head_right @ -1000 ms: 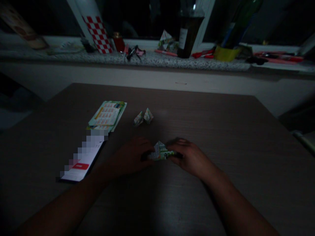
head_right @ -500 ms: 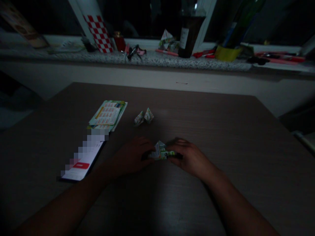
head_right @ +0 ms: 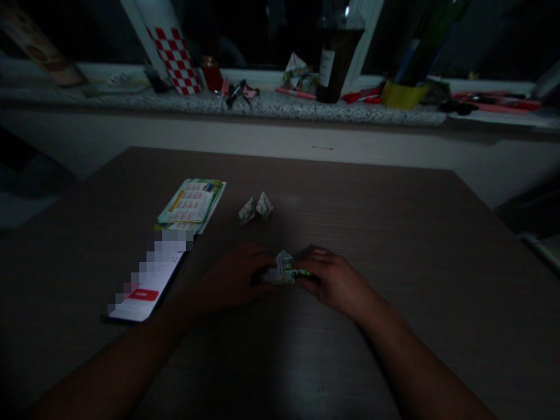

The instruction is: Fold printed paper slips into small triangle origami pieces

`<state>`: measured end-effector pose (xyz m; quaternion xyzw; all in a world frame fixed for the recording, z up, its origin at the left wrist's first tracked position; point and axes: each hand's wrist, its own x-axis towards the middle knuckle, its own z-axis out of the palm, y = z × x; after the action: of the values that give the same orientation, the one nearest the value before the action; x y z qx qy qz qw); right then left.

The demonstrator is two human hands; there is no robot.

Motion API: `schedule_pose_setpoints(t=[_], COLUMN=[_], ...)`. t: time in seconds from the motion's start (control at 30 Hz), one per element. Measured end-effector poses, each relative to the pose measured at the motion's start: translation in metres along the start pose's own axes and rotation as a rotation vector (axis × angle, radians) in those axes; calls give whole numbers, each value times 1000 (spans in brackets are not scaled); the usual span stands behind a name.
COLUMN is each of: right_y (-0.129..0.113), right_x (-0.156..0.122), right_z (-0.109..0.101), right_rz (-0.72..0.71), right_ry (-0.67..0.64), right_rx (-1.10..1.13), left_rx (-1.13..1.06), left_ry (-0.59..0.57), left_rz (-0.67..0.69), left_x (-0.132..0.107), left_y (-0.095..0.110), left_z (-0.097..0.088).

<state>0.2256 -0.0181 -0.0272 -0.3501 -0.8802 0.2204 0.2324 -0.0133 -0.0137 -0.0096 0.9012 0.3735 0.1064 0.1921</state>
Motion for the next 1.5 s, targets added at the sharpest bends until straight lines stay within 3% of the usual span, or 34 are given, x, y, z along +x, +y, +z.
schedule_pose_setpoints(t=[0.33, 0.73, 1.5], right_y=[2, 0, -3], right_x=[0, 1, 1], right_z=[0, 1, 2], right_rz=[-10, -5, 24], right_ry=[31, 15, -1], right_rx=[34, 39, 14], left_rx=[-154, -274, -146], left_ry=[-30, -55, -70], left_rz=[65, 37, 57], left_x=[-2, 0, 0], left_y=[-9, -5, -3], left_z=[-9, -6, 0])
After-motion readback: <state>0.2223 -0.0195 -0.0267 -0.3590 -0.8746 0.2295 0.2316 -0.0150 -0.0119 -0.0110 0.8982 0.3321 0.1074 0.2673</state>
